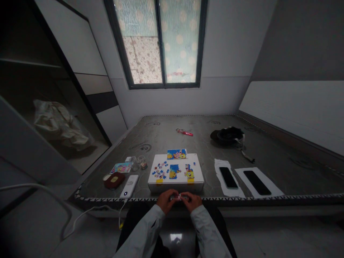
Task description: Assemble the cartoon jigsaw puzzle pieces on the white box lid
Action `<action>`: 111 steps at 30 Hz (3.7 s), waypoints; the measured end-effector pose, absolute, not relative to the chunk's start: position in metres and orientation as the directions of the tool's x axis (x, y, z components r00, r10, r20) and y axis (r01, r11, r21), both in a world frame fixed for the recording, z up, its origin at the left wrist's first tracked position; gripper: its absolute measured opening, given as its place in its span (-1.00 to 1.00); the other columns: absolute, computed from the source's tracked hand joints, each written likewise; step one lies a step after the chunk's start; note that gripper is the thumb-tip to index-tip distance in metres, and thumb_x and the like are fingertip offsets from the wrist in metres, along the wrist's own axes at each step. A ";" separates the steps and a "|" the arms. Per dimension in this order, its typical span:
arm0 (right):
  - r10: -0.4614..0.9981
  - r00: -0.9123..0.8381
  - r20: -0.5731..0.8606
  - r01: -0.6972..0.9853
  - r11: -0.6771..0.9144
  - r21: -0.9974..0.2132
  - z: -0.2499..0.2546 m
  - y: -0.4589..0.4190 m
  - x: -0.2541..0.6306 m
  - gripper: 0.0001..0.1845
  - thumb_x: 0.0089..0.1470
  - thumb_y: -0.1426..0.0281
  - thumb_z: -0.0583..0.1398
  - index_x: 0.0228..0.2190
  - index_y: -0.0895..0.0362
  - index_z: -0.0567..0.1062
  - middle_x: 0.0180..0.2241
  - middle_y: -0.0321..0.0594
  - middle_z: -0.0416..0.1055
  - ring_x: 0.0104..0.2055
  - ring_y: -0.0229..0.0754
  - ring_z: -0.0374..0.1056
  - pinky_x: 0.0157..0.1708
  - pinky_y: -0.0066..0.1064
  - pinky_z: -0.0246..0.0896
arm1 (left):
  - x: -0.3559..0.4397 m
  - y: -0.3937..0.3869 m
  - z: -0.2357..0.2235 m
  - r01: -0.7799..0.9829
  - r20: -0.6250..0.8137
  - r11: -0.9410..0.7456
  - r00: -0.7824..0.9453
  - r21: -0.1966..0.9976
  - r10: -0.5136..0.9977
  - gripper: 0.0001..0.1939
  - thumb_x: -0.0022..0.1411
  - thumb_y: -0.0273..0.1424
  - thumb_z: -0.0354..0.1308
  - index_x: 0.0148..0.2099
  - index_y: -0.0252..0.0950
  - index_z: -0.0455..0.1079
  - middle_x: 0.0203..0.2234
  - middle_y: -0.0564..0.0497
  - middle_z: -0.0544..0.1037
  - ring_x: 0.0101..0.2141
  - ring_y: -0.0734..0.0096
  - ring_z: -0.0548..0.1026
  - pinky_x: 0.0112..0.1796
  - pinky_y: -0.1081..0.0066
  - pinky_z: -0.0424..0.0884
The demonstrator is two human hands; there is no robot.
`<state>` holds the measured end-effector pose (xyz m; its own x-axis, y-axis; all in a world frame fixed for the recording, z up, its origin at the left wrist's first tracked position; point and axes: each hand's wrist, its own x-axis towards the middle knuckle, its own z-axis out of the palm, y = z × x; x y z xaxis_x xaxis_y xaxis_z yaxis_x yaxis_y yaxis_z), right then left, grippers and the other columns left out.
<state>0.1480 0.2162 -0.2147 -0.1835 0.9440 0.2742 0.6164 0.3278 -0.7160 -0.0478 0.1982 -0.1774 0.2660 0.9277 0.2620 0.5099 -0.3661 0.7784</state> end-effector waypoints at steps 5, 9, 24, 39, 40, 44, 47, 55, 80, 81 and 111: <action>0.934 -0.182 0.306 0.617 0.351 -0.704 -0.217 0.217 0.148 -0.65 0.08 0.09 0.18 -0.29 0.02 0.65 -0.61 -0.32 0.46 -0.56 -0.28 0.38 -0.46 -0.49 0.25 | -0.048 0.199 -0.178 0.506 0.255 -0.363 0.272 0.782 0.928 -0.85 0.23 -0.32 0.17 -0.18 -0.24 0.48 -0.31 0.02 0.56 -0.27 0.39 0.50 -0.27 0.47 0.39; 0.928 -0.193 0.319 0.610 0.368 -0.701 -0.220 0.219 0.149 -0.65 0.08 0.09 0.18 -0.29 0.03 0.65 -0.61 -0.32 0.45 -0.57 -0.29 0.36 -0.48 -0.50 0.24 | -0.047 0.200 -0.178 0.520 0.247 -0.357 0.270 0.776 0.931 -0.85 0.23 -0.32 0.17 -0.18 -0.25 0.48 -0.30 0.01 0.57 -0.26 0.38 0.50 -0.22 0.46 0.39; 0.936 -0.177 0.303 0.596 0.347 -0.724 -0.218 0.217 0.147 -0.65 0.07 0.10 0.18 -0.28 0.02 0.65 -0.62 -0.31 0.45 -0.56 -0.27 0.37 -0.46 -0.47 0.25 | -0.047 0.199 -0.179 0.508 0.265 -0.366 0.261 0.780 0.928 -0.86 0.23 -0.33 0.18 -0.18 -0.25 0.48 -0.32 0.02 0.56 -0.30 0.41 0.49 -0.28 0.47 0.37; 0.933 -0.180 0.313 0.599 0.356 -0.717 -0.217 0.217 0.147 -0.64 0.07 0.07 0.19 -0.29 0.03 0.65 -0.63 -0.33 0.43 -0.58 -0.29 0.34 -0.49 -0.48 0.23 | -0.047 0.200 -0.182 0.505 0.258 -0.359 0.260 0.785 0.931 -0.85 0.22 -0.32 0.19 -0.18 -0.25 0.47 -0.31 0.02 0.57 -0.29 0.40 0.50 -0.24 0.45 0.40; 0.933 -0.177 0.314 0.600 0.355 -0.717 -0.217 0.217 0.147 -0.64 0.07 0.07 0.19 -0.29 0.02 0.65 -0.62 -0.33 0.44 -0.58 -0.28 0.35 -0.48 -0.48 0.23 | -0.047 0.200 -0.182 0.505 0.260 -0.362 0.262 0.783 0.929 -0.85 0.22 -0.33 0.19 -0.18 -0.25 0.47 -0.31 0.02 0.57 -0.28 0.40 0.51 -0.23 0.45 0.40; 0.932 -0.176 0.316 0.597 0.356 -0.719 -0.217 0.217 0.147 -0.63 0.07 0.06 0.19 -0.29 0.02 0.65 -0.62 -0.32 0.44 -0.57 -0.28 0.36 -0.48 -0.48 0.24 | -0.047 0.200 -0.181 0.504 0.278 -0.384 0.276 0.774 0.920 -0.85 0.24 -0.33 0.17 -0.17 -0.24 0.47 -0.31 0.02 0.57 -0.27 0.40 0.51 -0.22 0.45 0.39; 0.934 -0.177 0.311 0.590 0.354 -0.726 -0.217 0.217 0.147 -0.62 0.07 0.05 0.19 -0.29 0.03 0.65 -0.63 -0.33 0.43 -0.58 -0.29 0.35 -0.48 -0.48 0.24 | -0.048 0.199 -0.179 0.502 0.274 -0.384 0.281 0.775 0.920 -0.85 0.24 -0.32 0.17 -0.16 -0.24 0.46 -0.30 0.03 0.57 -0.25 0.39 0.51 -0.22 0.46 0.39; 0.942 -0.173 0.287 0.603 0.332 -0.726 -0.212 0.216 0.146 -0.60 0.05 0.03 0.18 -0.30 0.04 0.64 -0.64 -0.34 0.41 -0.57 -0.28 0.36 -0.47 -0.48 0.23 | -0.047 0.198 -0.176 0.511 0.255 -0.364 0.273 0.778 0.928 -0.83 0.26 -0.30 0.14 -0.15 -0.24 0.47 -0.28 0.02 0.57 -0.25 0.41 0.51 -0.28 0.49 0.39; 0.947 -0.129 0.293 0.600 0.310 -0.737 -0.218 0.218 0.142 -0.46 0.05 -0.10 0.12 -0.36 0.08 0.61 -0.67 -0.30 0.38 -0.60 -0.24 0.36 -0.50 -0.44 0.23 | -0.043 0.197 -0.172 0.514 0.247 -0.343 0.248 0.787 0.937 -0.87 0.22 -0.34 0.17 -0.19 -0.24 0.46 -0.32 0.04 0.57 -0.25 0.39 0.52 -0.19 0.46 0.37; 0.949 -0.130 0.286 0.600 0.305 -0.739 -0.219 0.219 0.142 -0.47 0.05 -0.09 0.12 -0.36 0.08 0.61 -0.67 -0.30 0.38 -0.59 -0.23 0.37 -0.49 -0.44 0.23 | -0.043 0.196 -0.172 0.512 0.247 -0.342 0.246 0.788 0.937 -0.87 0.22 -0.33 0.17 -0.19 -0.23 0.46 -0.32 0.04 0.57 -0.26 0.39 0.52 -0.19 0.46 0.37; 0.948 -0.148 0.282 0.604 0.313 -0.733 -0.219 0.218 0.144 -0.60 0.04 0.02 0.17 -0.35 0.06 0.61 -0.66 -0.34 0.40 -0.59 -0.26 0.36 -0.49 -0.46 0.20 | -0.044 0.198 -0.182 0.494 0.272 -0.373 0.265 0.786 0.925 -0.84 0.26 -0.31 0.12 -0.17 -0.22 0.46 -0.31 0.01 0.57 -0.25 0.37 0.51 -0.17 0.42 0.39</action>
<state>0.1438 0.2176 -0.2186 -0.1480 0.9478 0.2824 0.6042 0.3127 -0.7329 -0.0440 0.1981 -0.1815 0.2650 0.9250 0.2722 0.4941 -0.3726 0.7855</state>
